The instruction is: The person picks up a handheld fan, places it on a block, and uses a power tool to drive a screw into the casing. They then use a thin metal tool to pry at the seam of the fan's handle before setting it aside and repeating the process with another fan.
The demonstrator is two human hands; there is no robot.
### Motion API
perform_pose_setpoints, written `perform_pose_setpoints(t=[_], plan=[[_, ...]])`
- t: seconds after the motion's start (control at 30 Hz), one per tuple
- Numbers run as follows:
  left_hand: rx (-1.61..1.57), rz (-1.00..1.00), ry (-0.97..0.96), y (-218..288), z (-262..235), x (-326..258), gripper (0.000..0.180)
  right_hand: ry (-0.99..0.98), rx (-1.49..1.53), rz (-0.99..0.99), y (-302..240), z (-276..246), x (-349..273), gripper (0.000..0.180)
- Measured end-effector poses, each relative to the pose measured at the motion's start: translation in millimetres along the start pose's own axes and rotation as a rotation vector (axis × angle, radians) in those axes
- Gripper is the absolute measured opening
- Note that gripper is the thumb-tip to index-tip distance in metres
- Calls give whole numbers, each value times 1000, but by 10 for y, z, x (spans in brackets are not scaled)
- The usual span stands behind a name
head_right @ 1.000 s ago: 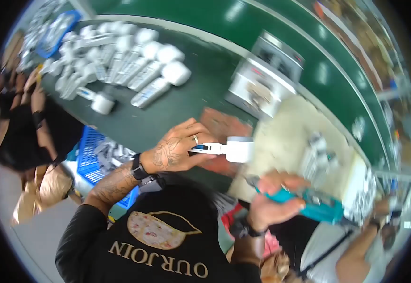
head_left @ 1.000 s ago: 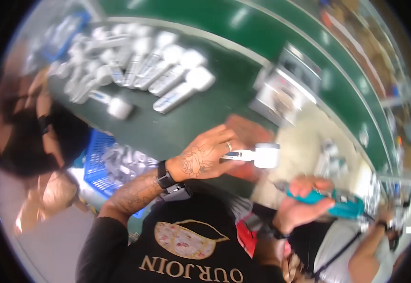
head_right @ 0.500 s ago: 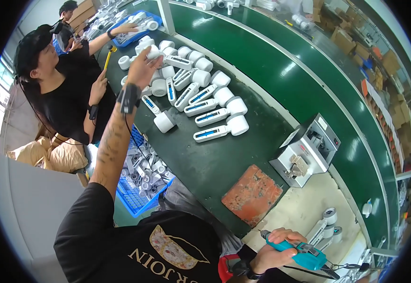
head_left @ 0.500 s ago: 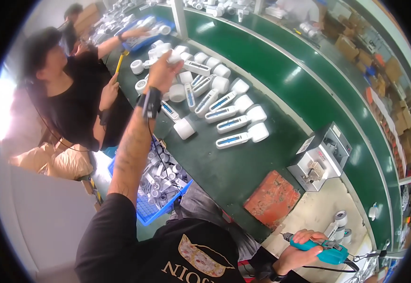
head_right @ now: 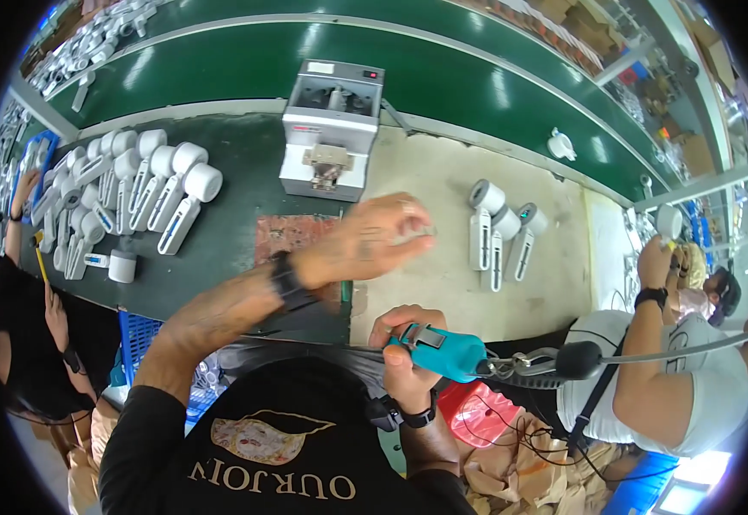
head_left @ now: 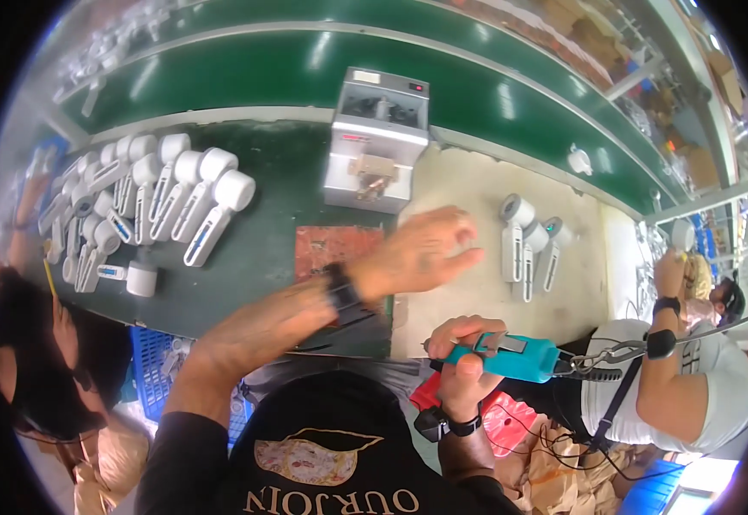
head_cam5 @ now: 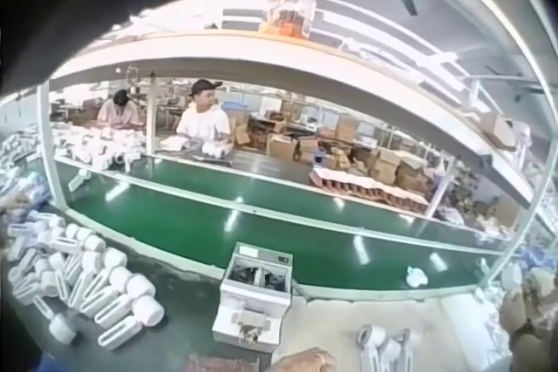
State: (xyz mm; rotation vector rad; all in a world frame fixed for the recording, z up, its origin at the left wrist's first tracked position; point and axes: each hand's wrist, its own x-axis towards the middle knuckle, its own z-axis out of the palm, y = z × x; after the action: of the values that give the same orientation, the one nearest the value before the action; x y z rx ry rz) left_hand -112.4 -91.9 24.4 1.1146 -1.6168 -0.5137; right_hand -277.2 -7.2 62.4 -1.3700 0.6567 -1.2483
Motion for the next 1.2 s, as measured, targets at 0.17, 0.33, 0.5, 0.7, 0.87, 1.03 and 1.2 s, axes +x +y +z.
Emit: perform_pose_setpoints(t=[0.17,0.33,0.5,0.7,0.87,1.03,1.2], plan=[[198,-383,-234,-118,946,657,54,22,-17,-7,-2,-225,-161,63],[248,-514,-191,-261,1155,777,62,12,-59,10,-58,-408,-235,66],[258,-427,23,-629,1083,603,40,24,-34,3,-18,-418,-129,67],[292,-88,18,-12,197,75,19,105,-149,18,49,-405,60,73],[350,-158,-153,311,-606,-531,28,47,-79,48,24,-195,203,73],[347,-157,-229,146,-1025,-845,27,-59,76,64,-40,131,504,73],[501,-42,-145,-3,-1016,-940,29,-161,195,-131,131,656,1082,56]])
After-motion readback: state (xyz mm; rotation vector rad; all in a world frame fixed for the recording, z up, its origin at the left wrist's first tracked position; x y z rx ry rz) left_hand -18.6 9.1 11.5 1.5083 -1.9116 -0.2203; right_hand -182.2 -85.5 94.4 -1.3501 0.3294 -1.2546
